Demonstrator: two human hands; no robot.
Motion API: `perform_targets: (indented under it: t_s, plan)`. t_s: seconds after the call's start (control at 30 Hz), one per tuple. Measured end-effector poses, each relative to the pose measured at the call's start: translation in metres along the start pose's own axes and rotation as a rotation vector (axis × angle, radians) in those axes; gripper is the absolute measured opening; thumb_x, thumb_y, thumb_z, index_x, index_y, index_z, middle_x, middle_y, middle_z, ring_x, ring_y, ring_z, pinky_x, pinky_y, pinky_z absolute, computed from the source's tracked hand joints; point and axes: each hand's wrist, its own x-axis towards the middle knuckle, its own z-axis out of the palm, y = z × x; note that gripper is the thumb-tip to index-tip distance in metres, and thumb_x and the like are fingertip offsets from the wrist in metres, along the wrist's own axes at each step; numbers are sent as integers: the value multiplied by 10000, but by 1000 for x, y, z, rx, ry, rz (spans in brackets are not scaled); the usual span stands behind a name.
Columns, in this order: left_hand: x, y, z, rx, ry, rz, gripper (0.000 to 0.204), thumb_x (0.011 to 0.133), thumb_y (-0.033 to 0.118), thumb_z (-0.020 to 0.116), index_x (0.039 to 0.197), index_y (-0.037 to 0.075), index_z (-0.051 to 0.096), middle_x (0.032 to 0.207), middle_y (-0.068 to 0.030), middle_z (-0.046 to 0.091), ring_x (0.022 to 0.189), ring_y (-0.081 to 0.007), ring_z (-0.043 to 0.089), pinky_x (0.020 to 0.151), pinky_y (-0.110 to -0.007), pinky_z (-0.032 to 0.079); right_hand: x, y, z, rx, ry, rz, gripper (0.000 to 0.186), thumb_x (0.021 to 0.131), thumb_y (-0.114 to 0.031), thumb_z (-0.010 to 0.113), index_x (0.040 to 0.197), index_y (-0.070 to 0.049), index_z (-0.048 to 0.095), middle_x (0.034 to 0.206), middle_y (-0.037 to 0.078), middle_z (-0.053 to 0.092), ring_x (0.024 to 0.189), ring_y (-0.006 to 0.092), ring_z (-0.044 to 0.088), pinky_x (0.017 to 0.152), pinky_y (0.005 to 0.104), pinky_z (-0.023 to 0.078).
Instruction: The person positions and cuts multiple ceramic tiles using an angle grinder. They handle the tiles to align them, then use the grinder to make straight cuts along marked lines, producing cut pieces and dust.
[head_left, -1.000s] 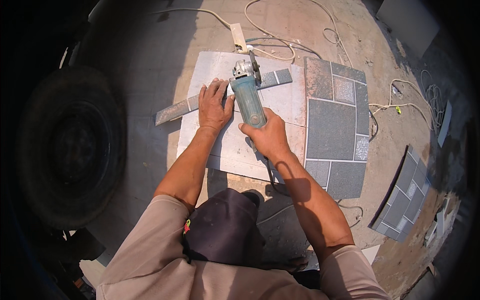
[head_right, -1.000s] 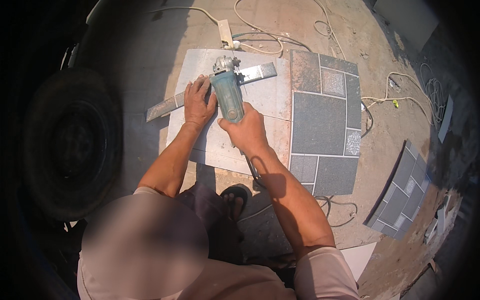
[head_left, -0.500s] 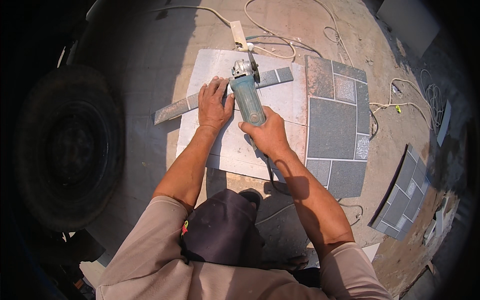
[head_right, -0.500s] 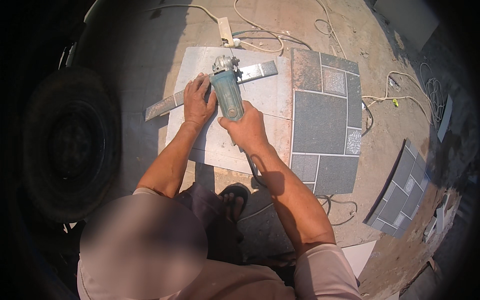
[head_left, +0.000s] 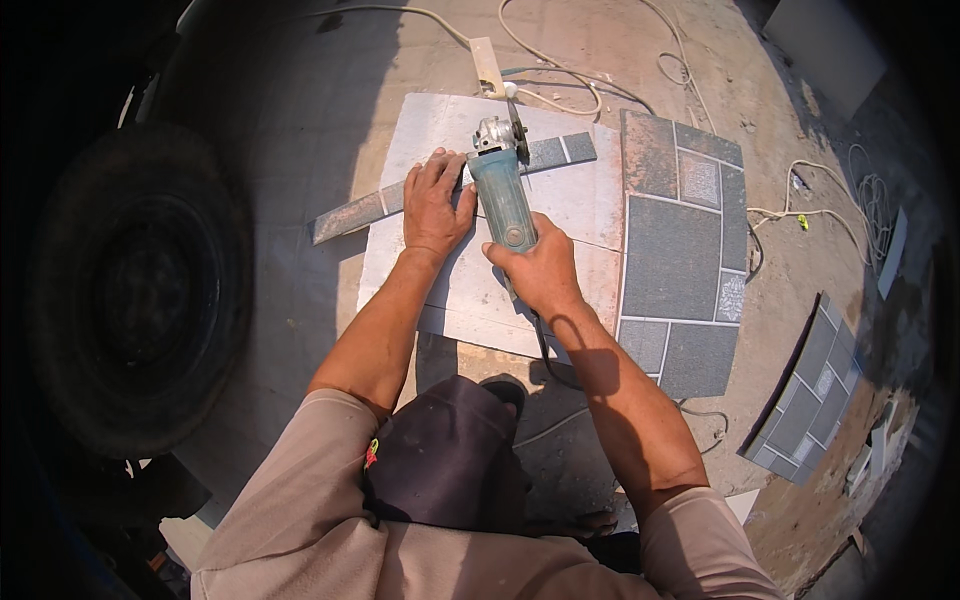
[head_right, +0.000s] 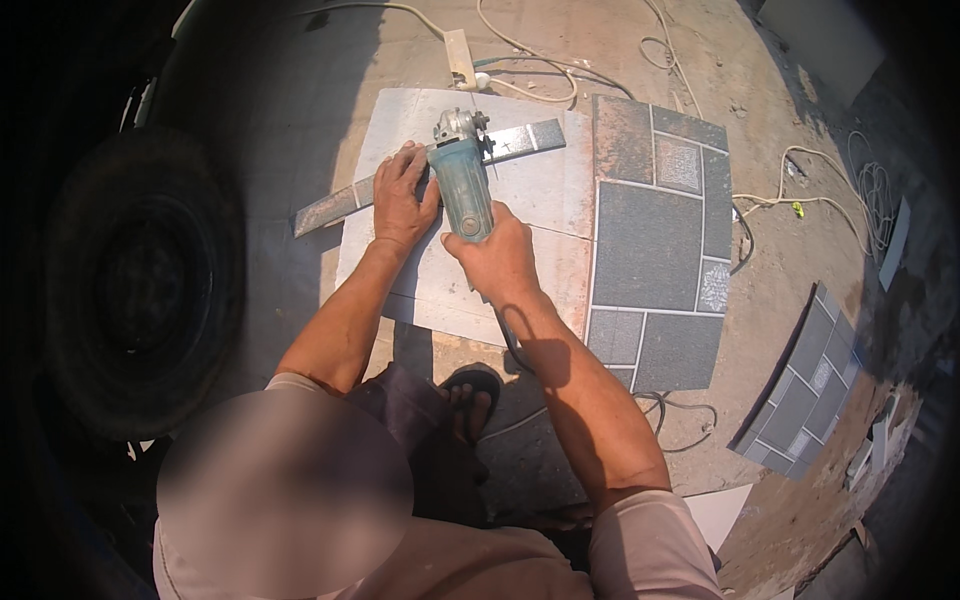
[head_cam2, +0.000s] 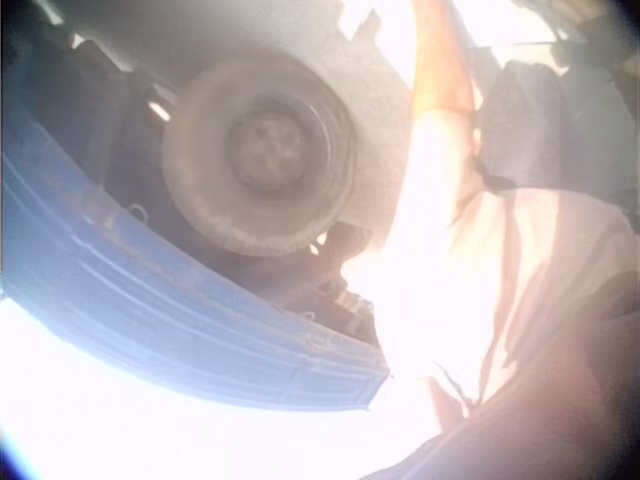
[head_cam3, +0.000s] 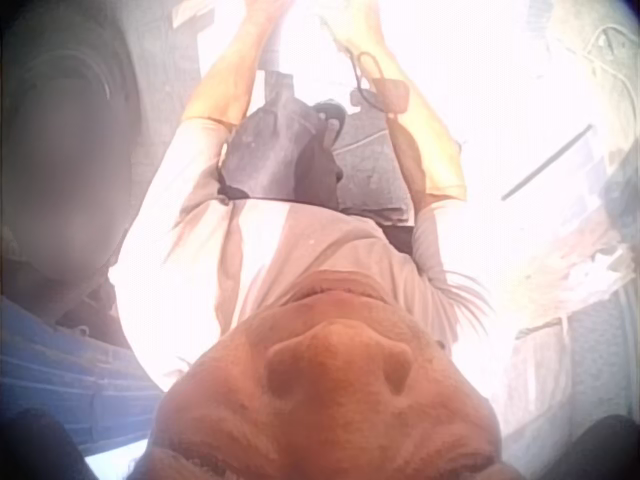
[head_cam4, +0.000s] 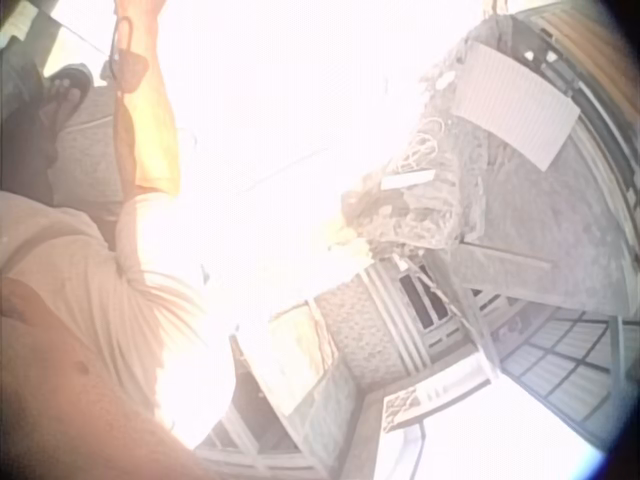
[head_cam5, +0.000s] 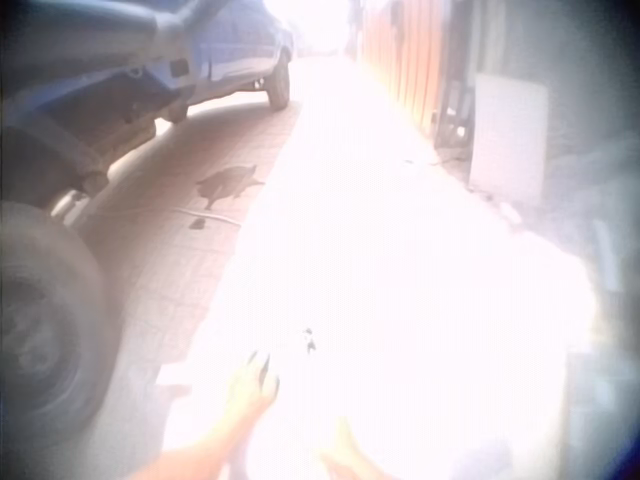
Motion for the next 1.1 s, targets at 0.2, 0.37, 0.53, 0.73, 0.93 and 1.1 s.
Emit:
perform_targets:
  t_s: [0.2,0.37,0.53,0.73,0.93,1.1]
  plan:
    - [0,-1,0,5,2,7,542,970,263,712,1485,103,659,1504,-138,647,1527,-334,509,1314,-527,303,-4,0,-2,3,-10,18,520,806,-277,859,1171,68,726,959,262,799,899,378,806,838,450,616]
    - [1,0,-2,1,-10,5,542,967,261,716,1484,107,660,1506,-138,645,1527,-331,508,1312,-526,305,-10,4,-2,-11,-9,32,562,799,-303,865,1198,68,727,990,278,798,948,407,802,868,455,612]
    - [1,1,-3,5,-11,2,543,962,263,719,1482,120,661,1505,-132,643,1531,-327,504,1319,-525,297,-19,4,-4,16,-19,65,559,804,-289,873,1207,69,725,998,280,798,964,400,801,875,455,610]
    - [2,1,-5,-5,-24,0,547,952,239,712,1483,115,665,1495,-144,645,1525,-343,504,1317,-520,304,-28,8,-1,23,2,46,550,815,-286,876,1214,61,723,1000,266,801,952,387,800,873,455,609]
    - [2,2,-5,-25,-33,-9,543,958,246,726,1477,98,664,1495,-146,641,1525,-344,495,1313,-516,297,-15,8,1,22,14,23,536,811,-278,871,1200,60,723,983,260,799,924,378,799,854,448,609]
    - [2,1,-5,-27,-26,-4,543,962,242,728,1480,93,660,1484,-155,639,1494,-354,508,1290,-507,310,-1,2,-2,-2,-10,-13,520,809,-267,858,1173,78,719,962,273,791,890,375,798,830,443,611]
